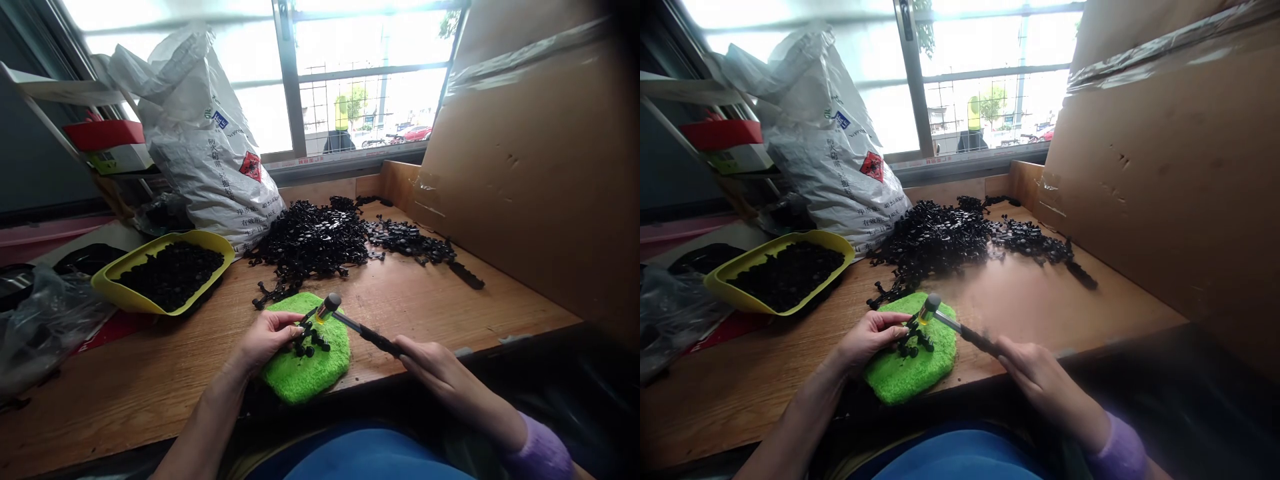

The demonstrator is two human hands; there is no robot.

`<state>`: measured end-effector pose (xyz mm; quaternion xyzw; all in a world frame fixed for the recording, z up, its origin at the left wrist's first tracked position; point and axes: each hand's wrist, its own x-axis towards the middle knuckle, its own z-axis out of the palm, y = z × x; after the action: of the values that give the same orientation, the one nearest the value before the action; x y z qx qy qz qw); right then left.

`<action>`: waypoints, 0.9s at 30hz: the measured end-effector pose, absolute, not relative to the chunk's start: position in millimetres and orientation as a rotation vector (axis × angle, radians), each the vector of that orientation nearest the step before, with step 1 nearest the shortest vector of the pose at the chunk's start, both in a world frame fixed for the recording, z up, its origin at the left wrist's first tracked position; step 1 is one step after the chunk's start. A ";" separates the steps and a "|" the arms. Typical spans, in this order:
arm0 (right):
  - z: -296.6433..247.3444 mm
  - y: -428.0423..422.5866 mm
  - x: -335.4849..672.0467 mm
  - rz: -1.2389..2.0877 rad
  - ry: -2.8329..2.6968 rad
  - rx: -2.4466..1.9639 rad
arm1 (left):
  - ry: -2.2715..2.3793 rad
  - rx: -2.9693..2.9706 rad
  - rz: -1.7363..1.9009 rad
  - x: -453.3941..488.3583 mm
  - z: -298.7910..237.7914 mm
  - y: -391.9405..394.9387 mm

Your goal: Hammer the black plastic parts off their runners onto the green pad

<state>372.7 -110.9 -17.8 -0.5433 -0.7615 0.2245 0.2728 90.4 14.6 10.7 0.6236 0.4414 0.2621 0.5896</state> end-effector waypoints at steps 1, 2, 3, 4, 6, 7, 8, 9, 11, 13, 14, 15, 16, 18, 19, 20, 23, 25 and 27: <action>-16.4 -111.7 371.2 0.610 -2.066 -1.461 | 1.031 1.480 0.605 90.5 10.8 15.2; -14.3 -112.5 370.0 0.605 -2.086 -1.469 | 1.031 1.508 0.597 90.5 10.6 16.0; -11.4 -113.5 369.3 0.591 -2.107 -1.482 | 1.032 1.533 0.584 90.6 10.2 17.0; -7.6 -114.7 369.0 0.569 -2.124 -1.495 | 1.036 1.553 0.571 90.6 9.6 17.9; 2.0 -118.1 369.2 0.522 -2.124 -1.497 | 1.051 1.575 0.544 90.5 8.6 19.3; 7.2 -120.2 369.2 0.507 -2.109 -1.478 | 1.061 1.576 0.534 90.6 8.5 19.7; 12.2 -122.3 368.9 0.499 -2.086 -1.451 | 1.068 1.575 0.529 90.7 8.8 19.9; 16.5 -124.1 368.0 0.500 -2.065 -1.427 | 1.069 1.579 0.524 90.9 9.7 19.9; 21.3 -125.6 364.6 0.510 -2.073 -1.434 | 1.061 1.625 0.514 91.6 12.9 20.0; 20.9 -124.1 360.5 0.494 -2.140 -1.523 | 1.065 1.709 0.521 92.3 16.8 20.5; 19.4 -122.6 358.8 0.476 -2.171 -1.578 | 1.071 1.746 0.523 92.5 18.3 21.1; 17.7 -120.9 357.7 0.463 -2.189 -1.613 | 1.075 1.773 0.518 92.6 19.3 21.7; 16.3 -119.3 357.3 0.459 -2.189 -1.623 | 1.075 1.788 0.509 92.6 19.7 22.5; 15.6 -117.4 358.4 0.483 -2.141 -1.565 | 1.075 1.796 0.489 92.1 18.8 23.9; 16.4 -117.0 359.6 0.508 -2.107 -1.514 | 1.078 1.791 0.486 91.7 17.7 24.5; 17.9 -117.0 361.0 0.536 -2.073 -1.463 | 1.083 1.778 0.490 91.3 16.4 24.9; 22.8 -117.1 365.1 0.600 -2.018 -1.384 | 1.093 1.708 0.504 90.8 13.6 25.0; 23.6 -116.6 366.6 0.610 -2.031 -1.405 | 1.098 1.682 0.507 91.1 13.9 24.2; 22.5 -115.9 366.9 0.605 -2.082 -1.489 | 1.095 1.705 0.512 91.4 15.8 23.2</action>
<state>366.9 -115.9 22.5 -0.5478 -0.7659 0.2224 0.2527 91.4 23.2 15.8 0.7057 0.4533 0.2118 0.5017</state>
